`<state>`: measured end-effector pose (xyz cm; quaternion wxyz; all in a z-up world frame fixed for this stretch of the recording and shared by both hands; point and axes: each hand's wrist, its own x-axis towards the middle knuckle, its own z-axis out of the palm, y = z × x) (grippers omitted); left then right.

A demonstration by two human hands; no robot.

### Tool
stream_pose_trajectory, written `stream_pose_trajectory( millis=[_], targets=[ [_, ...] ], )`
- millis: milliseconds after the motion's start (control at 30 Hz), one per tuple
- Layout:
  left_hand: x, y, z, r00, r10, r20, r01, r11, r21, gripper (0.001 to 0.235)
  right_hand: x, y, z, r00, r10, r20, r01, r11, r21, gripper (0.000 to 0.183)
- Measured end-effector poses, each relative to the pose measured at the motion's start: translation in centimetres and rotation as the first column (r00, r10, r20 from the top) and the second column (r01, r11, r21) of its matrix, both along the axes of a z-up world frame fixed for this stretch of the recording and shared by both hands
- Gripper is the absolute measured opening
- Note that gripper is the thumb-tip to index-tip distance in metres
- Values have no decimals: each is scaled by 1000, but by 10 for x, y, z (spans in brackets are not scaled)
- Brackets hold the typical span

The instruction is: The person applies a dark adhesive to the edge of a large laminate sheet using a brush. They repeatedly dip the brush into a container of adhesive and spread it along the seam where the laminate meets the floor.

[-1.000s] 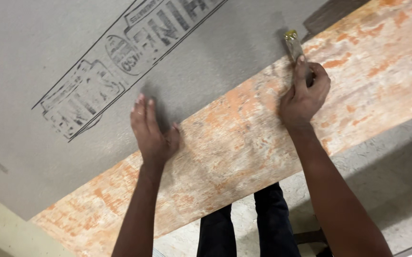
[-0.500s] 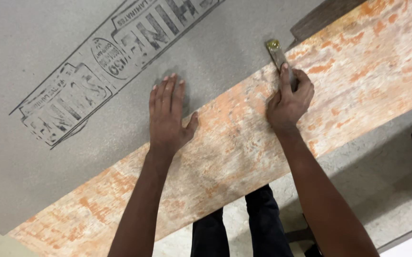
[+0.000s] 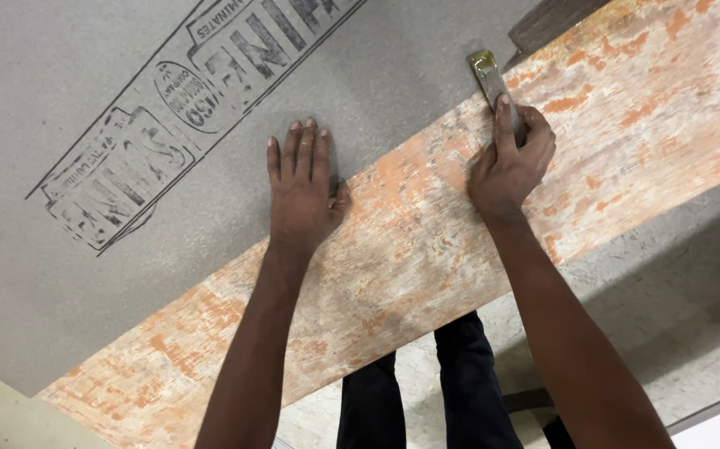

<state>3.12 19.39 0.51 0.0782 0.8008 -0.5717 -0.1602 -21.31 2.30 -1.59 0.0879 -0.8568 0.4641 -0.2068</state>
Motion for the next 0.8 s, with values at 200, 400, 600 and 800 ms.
stream_pose_trajectory(
  millis=[200,400,600,800],
  targets=[
    [-6,3,0,997,-30,-77,30,1000,1,82,-3,-2,-2,999,14,33,-13,999,-31,60],
    [-32,8,42,995,-13,-95,-1,990,-142,70,6,-7,1,994,75,82,-66,992,-103,55],
    [39,-41,11,944,299,139,-313,946,88,72,4,-5,3,995,76,59,-70,993,-91,55],
    [21,-43,16,977,149,151,-183,953,241,69,0,0,2,993,73,92,-69,996,-51,54]
  ],
)
